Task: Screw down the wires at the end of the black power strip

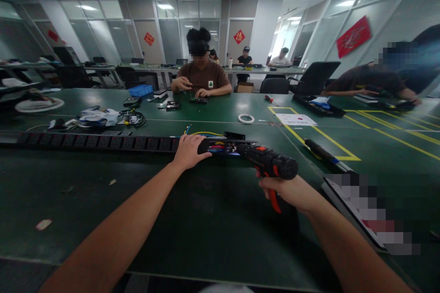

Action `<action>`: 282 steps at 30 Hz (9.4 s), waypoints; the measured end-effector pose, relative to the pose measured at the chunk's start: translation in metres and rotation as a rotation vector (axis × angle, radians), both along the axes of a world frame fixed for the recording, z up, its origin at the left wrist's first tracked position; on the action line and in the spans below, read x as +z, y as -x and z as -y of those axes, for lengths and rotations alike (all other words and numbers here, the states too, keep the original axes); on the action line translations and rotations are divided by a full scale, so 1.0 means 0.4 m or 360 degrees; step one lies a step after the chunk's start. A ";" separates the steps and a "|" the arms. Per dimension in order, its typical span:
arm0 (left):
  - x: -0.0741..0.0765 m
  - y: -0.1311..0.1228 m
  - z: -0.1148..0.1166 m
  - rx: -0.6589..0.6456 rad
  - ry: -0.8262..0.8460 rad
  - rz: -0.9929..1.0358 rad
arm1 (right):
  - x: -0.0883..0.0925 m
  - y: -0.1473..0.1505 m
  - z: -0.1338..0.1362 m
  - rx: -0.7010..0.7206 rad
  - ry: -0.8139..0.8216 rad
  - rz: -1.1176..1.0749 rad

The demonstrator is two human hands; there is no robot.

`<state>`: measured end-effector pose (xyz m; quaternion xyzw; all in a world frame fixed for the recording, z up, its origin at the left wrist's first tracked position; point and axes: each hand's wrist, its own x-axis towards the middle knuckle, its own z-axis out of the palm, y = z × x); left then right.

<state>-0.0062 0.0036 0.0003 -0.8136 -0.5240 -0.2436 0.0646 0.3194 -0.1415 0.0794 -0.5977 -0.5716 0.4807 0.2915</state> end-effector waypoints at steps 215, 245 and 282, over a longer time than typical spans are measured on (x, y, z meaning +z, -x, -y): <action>-0.002 -0.004 0.000 -0.0013 0.0013 0.0033 | 0.018 0.005 0.008 0.0012 0.0104 -0.0173; -0.003 -0.004 0.001 -0.0007 0.0011 0.0032 | 0.019 0.007 0.008 -0.0019 0.0099 -0.0211; -0.005 0.000 -0.003 -0.0012 -0.0002 0.0031 | 0.020 0.003 0.010 0.0029 0.0069 -0.0218</action>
